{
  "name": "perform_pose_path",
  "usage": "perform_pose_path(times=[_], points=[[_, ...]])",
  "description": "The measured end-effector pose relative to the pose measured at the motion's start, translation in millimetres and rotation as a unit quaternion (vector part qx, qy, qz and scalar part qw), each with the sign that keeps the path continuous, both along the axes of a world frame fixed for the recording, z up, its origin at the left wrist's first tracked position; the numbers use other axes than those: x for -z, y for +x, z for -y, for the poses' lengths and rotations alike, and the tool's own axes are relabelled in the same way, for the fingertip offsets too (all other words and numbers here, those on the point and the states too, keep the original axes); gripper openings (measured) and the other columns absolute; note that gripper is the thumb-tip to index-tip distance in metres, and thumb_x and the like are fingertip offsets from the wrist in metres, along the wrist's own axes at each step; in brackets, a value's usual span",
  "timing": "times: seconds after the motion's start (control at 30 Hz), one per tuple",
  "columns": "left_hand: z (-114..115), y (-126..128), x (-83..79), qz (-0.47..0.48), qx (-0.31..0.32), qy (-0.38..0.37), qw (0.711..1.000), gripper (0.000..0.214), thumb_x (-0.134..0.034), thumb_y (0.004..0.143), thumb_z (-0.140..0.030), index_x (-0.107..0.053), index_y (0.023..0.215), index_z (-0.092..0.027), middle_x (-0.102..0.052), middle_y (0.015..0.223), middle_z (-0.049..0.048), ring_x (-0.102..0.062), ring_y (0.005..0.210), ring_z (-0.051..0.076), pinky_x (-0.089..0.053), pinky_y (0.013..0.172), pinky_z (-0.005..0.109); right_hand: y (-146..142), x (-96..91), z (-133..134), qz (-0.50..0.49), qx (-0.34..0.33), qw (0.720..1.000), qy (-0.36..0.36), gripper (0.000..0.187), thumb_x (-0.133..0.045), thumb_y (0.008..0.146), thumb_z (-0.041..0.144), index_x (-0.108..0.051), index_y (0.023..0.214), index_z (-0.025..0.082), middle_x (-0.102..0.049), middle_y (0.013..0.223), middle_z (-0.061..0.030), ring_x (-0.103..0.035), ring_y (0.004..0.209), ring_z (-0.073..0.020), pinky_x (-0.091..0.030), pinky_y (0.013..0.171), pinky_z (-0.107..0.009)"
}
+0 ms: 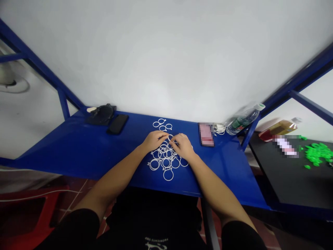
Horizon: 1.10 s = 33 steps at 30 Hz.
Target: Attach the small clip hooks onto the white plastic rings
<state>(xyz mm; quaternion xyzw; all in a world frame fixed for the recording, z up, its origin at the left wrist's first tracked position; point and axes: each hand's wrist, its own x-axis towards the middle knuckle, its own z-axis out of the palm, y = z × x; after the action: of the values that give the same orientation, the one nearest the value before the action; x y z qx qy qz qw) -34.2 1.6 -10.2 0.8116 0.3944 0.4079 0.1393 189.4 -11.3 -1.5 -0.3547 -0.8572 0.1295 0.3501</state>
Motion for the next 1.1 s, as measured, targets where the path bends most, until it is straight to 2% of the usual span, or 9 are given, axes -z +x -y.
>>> perform_pose_path(times=[0.1, 0.3, 0.53, 0.67, 0.8, 0.9, 1.0, 1.1], points=[[0, 0, -0.4, -0.005, -0.005, 0.003, 1.000, 0.015, -0.065, 0.100, -0.021, -0.078, 0.107, -0.020, -0.080, 0.105, 0.0053, -0.074, 0.097, 0.019, -0.058, 0.091, 0.035, 1, 1.4, -1, 0.003, 0.001, 1.000, 0.004, 0.015, -0.062, 0.102, 0.038, -0.067, 0.097, 0.025, -0.074, 0.095, -0.0064, -0.066, 0.090, -0.0248, -0.049, 0.087, -0.044], [-1, -1, 0.4, -0.015, -0.014, -0.011, 1.000, 0.013, -0.066, 0.099, -0.023, -0.078, 0.105, -0.021, -0.079, 0.100, 0.0045, -0.072, 0.091, 0.018, -0.057, 0.087, 0.033, 2, 2.2, -2, 0.006, 0.013, 1.000, 0.008, 0.016, -0.058, 0.104, 0.036, -0.069, 0.101, 0.025, -0.076, 0.099, -0.0077, -0.067, 0.093, -0.0261, -0.050, 0.089, -0.046], [-1, -1, 1.2, -0.025, -0.011, -0.037, 0.999, 0.013, -0.069, 0.096, -0.022, -0.078, 0.106, -0.021, -0.078, 0.099, 0.0038, -0.070, 0.084, 0.016, -0.056, 0.084, 0.031, 5, 8.0, -4, -0.012, 0.095, 0.995, 0.014, 0.021, -0.054, 0.105, 0.036, -0.070, 0.112, 0.025, -0.077, 0.101, -0.0078, -0.068, 0.095, -0.0281, -0.050, 0.098, -0.050], [-1, -2, 1.8, -0.051, -0.003, -0.067, 0.996, 0.015, -0.071, 0.095, -0.024, -0.078, 0.107, -0.021, -0.077, 0.095, 0.0031, -0.069, 0.082, 0.016, -0.056, 0.082, 0.031, 8, 8.9, -8, -0.027, 0.132, 0.990, 0.030, 0.019, -0.057, 0.103, 0.034, -0.072, 0.109, 0.025, -0.078, 0.100, -0.0088, -0.068, 0.094, -0.0291, -0.052, 0.091, -0.048], [0, -1, 4.5, -0.085, 0.021, -0.079, 0.993, 0.014, -0.071, 0.095, -0.026, -0.079, 0.105, -0.022, -0.077, 0.096, 0.0038, -0.071, 0.089, 0.018, -0.057, 0.085, 0.032, 9, 12.5, -16, 0.000, 0.129, 0.991, 0.039, 0.019, -0.057, 0.100, 0.027, -0.075, 0.101, 0.025, -0.078, 0.096, -0.0082, -0.067, 0.094, -0.0291, -0.051, 0.090, -0.049], [0, 0, 5.7, -0.089, 0.028, -0.074, 0.993, 0.014, -0.071, 0.094, -0.026, -0.079, 0.105, -0.022, -0.078, 0.100, 0.0046, -0.071, 0.092, 0.019, -0.057, 0.088, 0.033, 8, 17.6, -21, 0.024, 0.118, 0.993, 0.016, 0.021, -0.056, 0.098, 0.021, -0.077, 0.100, 0.026, -0.079, 0.094, -0.0071, -0.068, 0.094, -0.0286, -0.052, 0.092, -0.050], [0, 1, 5.5, -0.092, 0.035, -0.067, 0.993, 0.014, -0.072, 0.094, -0.026, -0.079, 0.105, -0.022, -0.078, 0.102, 0.0051, -0.072, 0.097, 0.021, -0.057, 0.089, 0.035, 7, 20.6, -23, 0.041, 0.103, 0.994, -0.002, 0.026, -0.057, 0.097, 0.018, -0.076, 0.112, 0.027, -0.079, 0.115, -0.0074, -0.069, 0.108, -0.0296, -0.048, 0.103, -0.056], [0, 0, 5.0, -0.097, 0.035, -0.070, 0.992, 0.013, -0.072, 0.094, -0.026, -0.079, 0.105, -0.023, -0.078, 0.102, 0.0047, -0.071, 0.098, 0.022, -0.057, 0.090, 0.036, 9, 18.7, -20, 0.055, 0.111, 0.992, 0.001, 0.028, -0.062, 0.097, 0.024, -0.073, 0.123, 0.026, -0.071, 0.137, -0.0100, -0.065, 0.123, -0.0326, -0.045, 0.107, -0.060]])
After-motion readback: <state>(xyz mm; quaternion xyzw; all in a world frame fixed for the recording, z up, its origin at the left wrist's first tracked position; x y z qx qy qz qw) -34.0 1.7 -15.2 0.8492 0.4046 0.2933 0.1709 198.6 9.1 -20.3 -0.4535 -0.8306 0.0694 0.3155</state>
